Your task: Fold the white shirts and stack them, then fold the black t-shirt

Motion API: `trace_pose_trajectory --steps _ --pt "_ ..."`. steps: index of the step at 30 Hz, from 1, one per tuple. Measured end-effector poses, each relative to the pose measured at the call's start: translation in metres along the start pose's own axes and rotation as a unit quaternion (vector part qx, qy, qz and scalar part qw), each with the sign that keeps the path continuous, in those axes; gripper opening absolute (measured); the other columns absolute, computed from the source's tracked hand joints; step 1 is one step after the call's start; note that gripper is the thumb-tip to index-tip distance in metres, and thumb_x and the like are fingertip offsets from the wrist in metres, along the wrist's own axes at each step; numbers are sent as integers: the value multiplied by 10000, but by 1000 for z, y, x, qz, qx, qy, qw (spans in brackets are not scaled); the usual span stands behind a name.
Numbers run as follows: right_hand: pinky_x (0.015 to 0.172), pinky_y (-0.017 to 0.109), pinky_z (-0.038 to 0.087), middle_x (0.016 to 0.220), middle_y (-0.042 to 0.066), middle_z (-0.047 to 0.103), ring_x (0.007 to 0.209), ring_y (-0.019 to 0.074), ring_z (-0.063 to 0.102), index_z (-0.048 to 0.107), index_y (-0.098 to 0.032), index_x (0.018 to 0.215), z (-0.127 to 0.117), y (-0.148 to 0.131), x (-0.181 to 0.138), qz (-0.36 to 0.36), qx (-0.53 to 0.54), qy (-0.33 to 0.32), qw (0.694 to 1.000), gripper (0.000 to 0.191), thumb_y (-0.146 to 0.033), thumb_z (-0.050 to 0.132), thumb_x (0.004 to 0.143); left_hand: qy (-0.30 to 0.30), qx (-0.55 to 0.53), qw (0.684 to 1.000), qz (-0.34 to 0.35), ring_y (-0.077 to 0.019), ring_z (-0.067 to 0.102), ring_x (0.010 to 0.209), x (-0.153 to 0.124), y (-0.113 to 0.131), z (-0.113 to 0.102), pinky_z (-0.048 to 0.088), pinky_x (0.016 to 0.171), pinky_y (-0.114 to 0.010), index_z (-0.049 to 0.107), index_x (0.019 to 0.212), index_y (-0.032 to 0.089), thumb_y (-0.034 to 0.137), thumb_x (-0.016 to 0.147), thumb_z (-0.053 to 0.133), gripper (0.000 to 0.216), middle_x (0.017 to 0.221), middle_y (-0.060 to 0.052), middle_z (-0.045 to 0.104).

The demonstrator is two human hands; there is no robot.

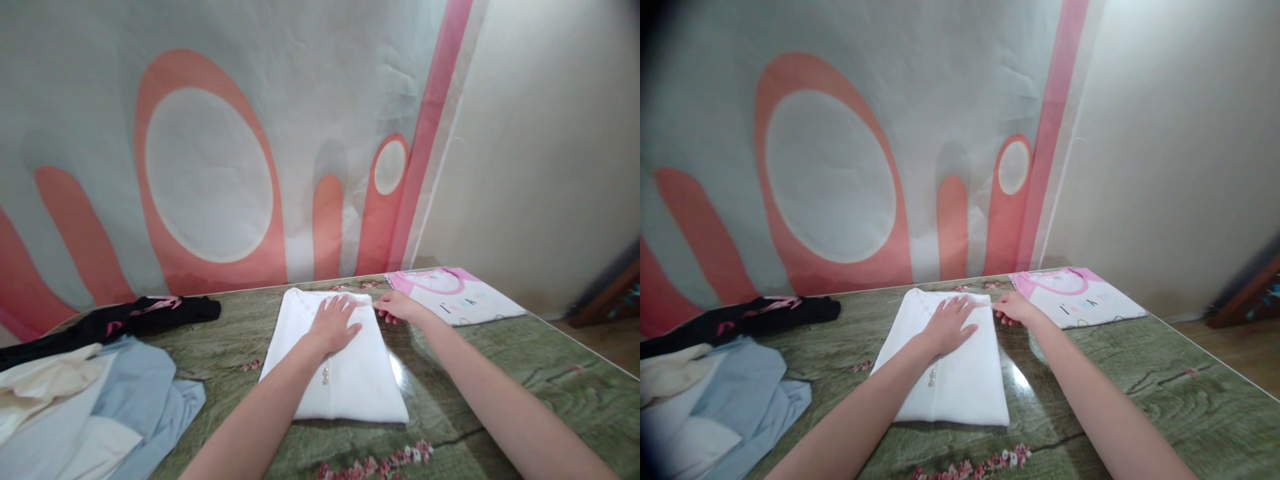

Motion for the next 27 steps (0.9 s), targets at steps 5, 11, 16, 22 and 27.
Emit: trace_pose_trajectory --steps 5,11,16,22,27 --pt "466 209 490 864 86 683 587 115 630 562 -150 978 -7 -15 -10 -72 24 63 995 232 -152 356 869 3 0 998 56 -228 199 1327 -1 20 -5 148 1066 -448 367 1313 236 405 917 274 441 1440 -49 281" --pt "1034 323 318 1275 48 528 1220 163 418 600 -197 1083 12 -42 -27 -248 -84 52 964 329 -107 432 815 -36 -28 997 65 -239 212 1325 -3 22 1 204 1041 -453 327 1343 249 498 904 256 509 1451 -51 257" --pt "1083 431 183 1413 116 347 1312 222 272 477 -139 1266 29 -39 -36 -295 -216 46 930 411 -225 368 879 -34 -35 996 77 -239 257 1309 -3 21 -1 207 1041 -450 378 1317 225 462 918 246 483 1419 -72 322" --pt "1059 492 174 1437 80 306 1324 244 241 377 -187 1343 31 -27 -37 -243 -364 48 898 480 -385 285 916 13 -106 994 7 -188 430 1199 1 -19 -22 296 1025 -331 535 1170 205 323 910 336 348 1252 -39 533" --pt "1065 454 192 1428 99 321 1330 242 223 385 -124 1338 23 -33 -37 -230 -386 106 887 497 -352 239 921 78 -121 983 -111 -191 492 1120 -37 -101 -43 347 996 -299 556 1116 129 143 814 421 331 1184 -86 566"
Point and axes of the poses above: each hand's wrist, its own x-axis towards the middle knuckle, its own z-axis out of the palm, y = z × x, the point moved 7 cm from there along x, towards the middle knuckle
